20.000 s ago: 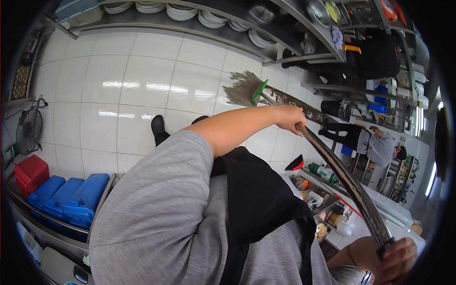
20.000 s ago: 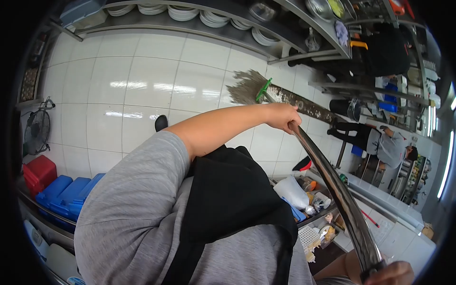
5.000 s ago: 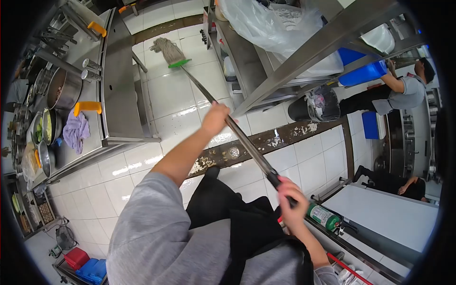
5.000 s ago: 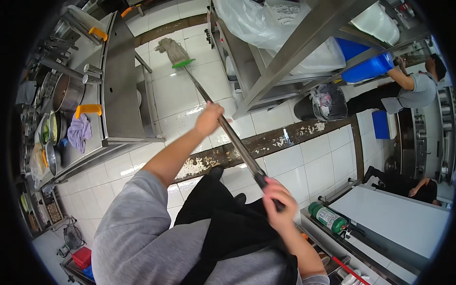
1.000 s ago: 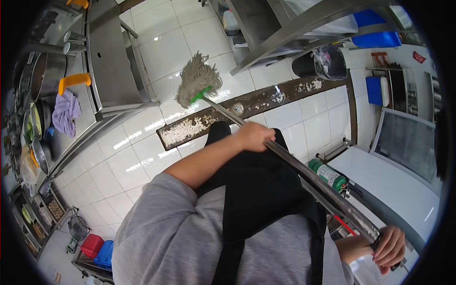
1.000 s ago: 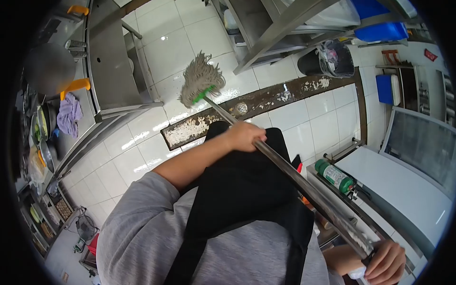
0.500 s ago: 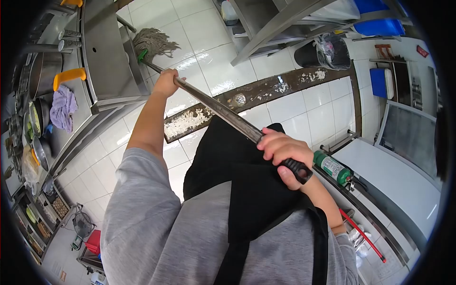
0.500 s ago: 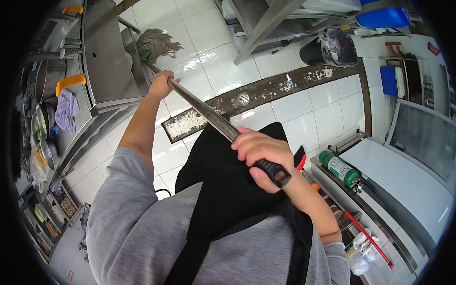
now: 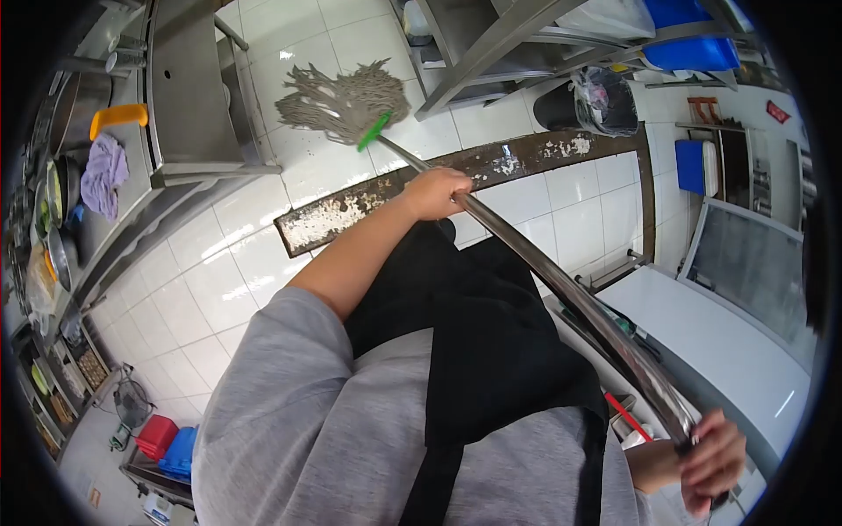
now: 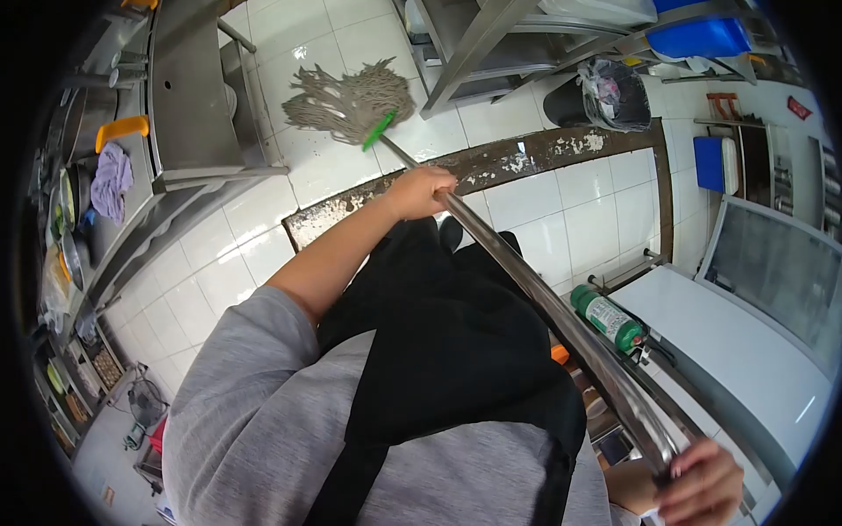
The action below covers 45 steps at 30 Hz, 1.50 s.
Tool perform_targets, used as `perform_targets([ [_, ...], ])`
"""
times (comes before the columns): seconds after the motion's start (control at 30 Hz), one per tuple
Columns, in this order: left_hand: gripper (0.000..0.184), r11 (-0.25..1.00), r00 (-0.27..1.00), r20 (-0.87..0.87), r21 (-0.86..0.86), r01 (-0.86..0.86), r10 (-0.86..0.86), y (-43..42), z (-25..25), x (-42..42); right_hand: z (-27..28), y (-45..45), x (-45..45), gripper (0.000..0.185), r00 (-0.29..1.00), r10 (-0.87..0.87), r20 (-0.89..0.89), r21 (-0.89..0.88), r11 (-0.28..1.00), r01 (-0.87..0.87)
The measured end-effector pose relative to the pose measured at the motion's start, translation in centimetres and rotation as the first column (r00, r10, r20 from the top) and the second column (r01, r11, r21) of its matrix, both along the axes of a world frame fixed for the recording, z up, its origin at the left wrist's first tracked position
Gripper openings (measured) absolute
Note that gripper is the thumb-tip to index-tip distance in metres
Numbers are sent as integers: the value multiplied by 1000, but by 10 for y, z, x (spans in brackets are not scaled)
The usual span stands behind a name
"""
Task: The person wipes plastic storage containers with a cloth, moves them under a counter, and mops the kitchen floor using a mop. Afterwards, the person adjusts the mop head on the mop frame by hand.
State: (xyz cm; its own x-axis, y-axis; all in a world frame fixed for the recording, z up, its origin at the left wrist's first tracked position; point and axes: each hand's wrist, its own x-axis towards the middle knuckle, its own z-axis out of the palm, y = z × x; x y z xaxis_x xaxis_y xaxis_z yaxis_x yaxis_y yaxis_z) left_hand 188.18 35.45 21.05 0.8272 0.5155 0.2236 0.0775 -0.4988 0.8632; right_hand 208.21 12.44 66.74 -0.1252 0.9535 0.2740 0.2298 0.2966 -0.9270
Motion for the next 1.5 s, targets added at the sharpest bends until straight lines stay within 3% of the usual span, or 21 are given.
perform_targets([
  [0.07, 24, 1000, 998, -55, -30, 10, -12, -12, -11, 4, 7, 26, -10, 30, 970, 244, -12, 66, 968, -243],
  [0.13, 27, 999, 989, -147, -39, 27, -33, -35, -11, 10, 14, 27, -1, 28, 939, 318, -128, 58, 948, -313],
  [0.2, 34, 994, 981, -167, -41, -103, 95, -58, -21, 8, 7, 28, 25, 25, 897, 375, -233, 123, 927, -355],
  [0.23, 37, 988, 972, -195, -55, -147, 134, -61, -12, 0, 11, 7, 64, 25, 847, 398, -351, 71, 914, -400],
  [0.33, 34, 965, 945, -209, -28, -262, 251, -67, -15, -28, -17, 18, 84, 25, 850, 357, -388, 54, 929, -366],
  [0.4, 33, 933, 887, -322, -28, -359, 332, -71, -19, -52, -45, 26, 83, 23, 812, 292, -506, 41, 948, -316],
  [0.43, 33, 924, 855, -390, -28, -382, 342, -73, -19, -63, -53, 31, 90, 24, 839, 307, -449, 10, 941, -339],
  [0.47, 33, 902, 852, -362, -65, -428, 378, -79, -15, -73, -65, 31, 87, 26, 838, 236, -492, 5, 963, -268],
  [0.53, 31, 890, 780, -498, -37, -455, 378, -92, -17, -93, -83, 35, 88, 28, 821, 201, -535, -7, 970, -242],
  [0.6, 31, 834, 716, -482, 57, -549, 504, -120, -23, -106, -105, 42, 96, 29, 775, 272, -571, 9, 945, -326],
  [0.73, 32, 803, 657, -563, 18, -596, 501, -167, -29, -107, -122, 53, 105, 31, 737, 344, -582, -32, 896, -443],
  [0.83, 28, 785, 668, -514, 14, -620, 537, -184, -25, -69, -96, 58, 128, 30, 719, 458, -522, -18, 837, -547],
  [1.0, 36, 801, 784, -317, -108, -589, 534, -172, -21, 26, -10, 49, 172, 22, 734, 621, -275, -107, 739, -665],
  [1.03, 39, 792, 792, -296, -154, -591, 534, -165, -4, 45, 2, 43, 172, 21, 727, 615, -305, -82, 744, -663],
  [1.07, 41, 803, 802, -245, -123, -583, 545, -161, -11, 63, 0, 33, 162, 23, 563, 570, -598, 215, 792, -572],
  [1.17, 43, 849, 860, -53, -135, -510, 508, -148, 5, 115, 73, 58, 185, 30, 581, 746, -327, -22, 608, -793],
  [1.2, 40, 866, 874, 11, -141, -479, 485, -146, 12, 130, 87, 45, 151, 29, 848, 519, -112, -70, 847, -527],
  [1.3, 32, 898, 878, 222, -224, -378, 425, -144, 35, 171, 111, 38, 120, 29, 892, 446, -72, -68, 890, -451],
  [1.33, 31, 900, 880, 233, -253, -356, 414, -146, 44, 181, 130, 35, 118, 30, 866, 498, -34, -140, 856, -498],
  [1.47, 37, 958, 869, 436, -256, -131, 235, -146, 67, 218, 147, 25, 114, 26, 878, 477, -42, -113, 871, -478],
  [1.5, 37, 917, 882, 460, -388, 95, 104, -145, 71, 224, 149, 23, 115, 25, 886, 462, -48, -107, 879, -464],
])
